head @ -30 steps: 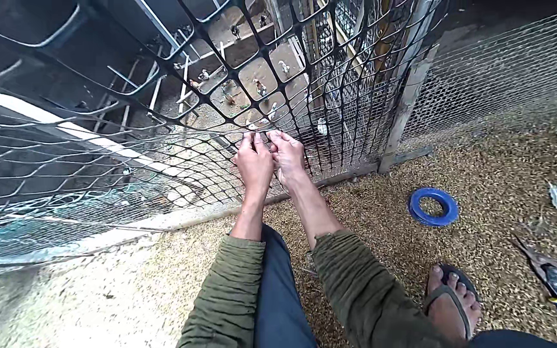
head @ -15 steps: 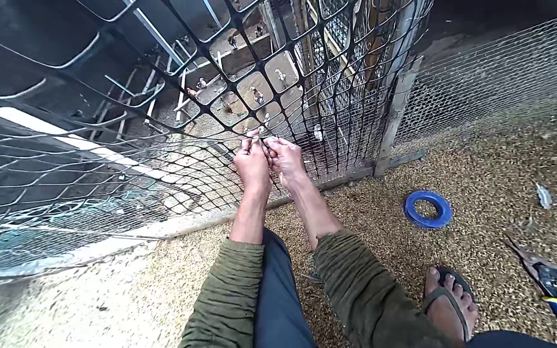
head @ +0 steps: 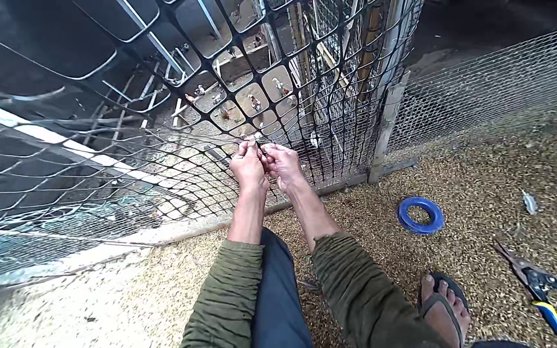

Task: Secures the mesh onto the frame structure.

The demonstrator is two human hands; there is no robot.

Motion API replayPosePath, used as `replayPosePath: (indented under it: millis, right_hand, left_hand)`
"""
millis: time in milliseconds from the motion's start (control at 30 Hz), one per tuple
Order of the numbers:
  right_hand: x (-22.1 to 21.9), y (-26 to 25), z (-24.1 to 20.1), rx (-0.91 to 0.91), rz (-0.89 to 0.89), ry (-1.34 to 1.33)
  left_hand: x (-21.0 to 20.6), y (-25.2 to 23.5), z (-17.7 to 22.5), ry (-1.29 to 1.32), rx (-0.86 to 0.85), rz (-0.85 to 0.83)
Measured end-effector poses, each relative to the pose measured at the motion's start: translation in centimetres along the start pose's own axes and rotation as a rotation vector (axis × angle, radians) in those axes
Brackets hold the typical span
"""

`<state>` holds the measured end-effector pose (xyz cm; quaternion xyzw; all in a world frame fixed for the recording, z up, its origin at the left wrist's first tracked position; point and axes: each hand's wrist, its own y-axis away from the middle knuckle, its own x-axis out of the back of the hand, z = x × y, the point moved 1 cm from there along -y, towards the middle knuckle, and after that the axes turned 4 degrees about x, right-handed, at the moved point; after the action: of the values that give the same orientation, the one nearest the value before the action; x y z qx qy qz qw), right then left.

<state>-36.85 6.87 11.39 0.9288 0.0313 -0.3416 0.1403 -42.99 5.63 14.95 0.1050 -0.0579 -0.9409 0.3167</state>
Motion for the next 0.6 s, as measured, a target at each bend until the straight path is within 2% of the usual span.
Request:
replayPosePath:
  millis: [100,267,400,600]
  right_hand:
    - [0.1,0.1,0.1,0.017,-0.012,0.037]
    - [0.2,0.2,0.3,0.051,-0.022,0.057]
    - [0.9,0.6,0.9,0.156,-0.036,0.176]
    - [2.2,0.7,2.5,0.249,-0.009,0.311]
  left_hand:
    - [0.0,-0.3,0.2,-0.002,0.002,0.018]
    - [-0.5,-0.1,-0.4,-0.031,-0.118,0.027]
    - [-0.5,0.3,-2.5,-0.01,-0.292,0.047]
    - [0.9,2.1,-5.1,0.007,-0.363,0.038]
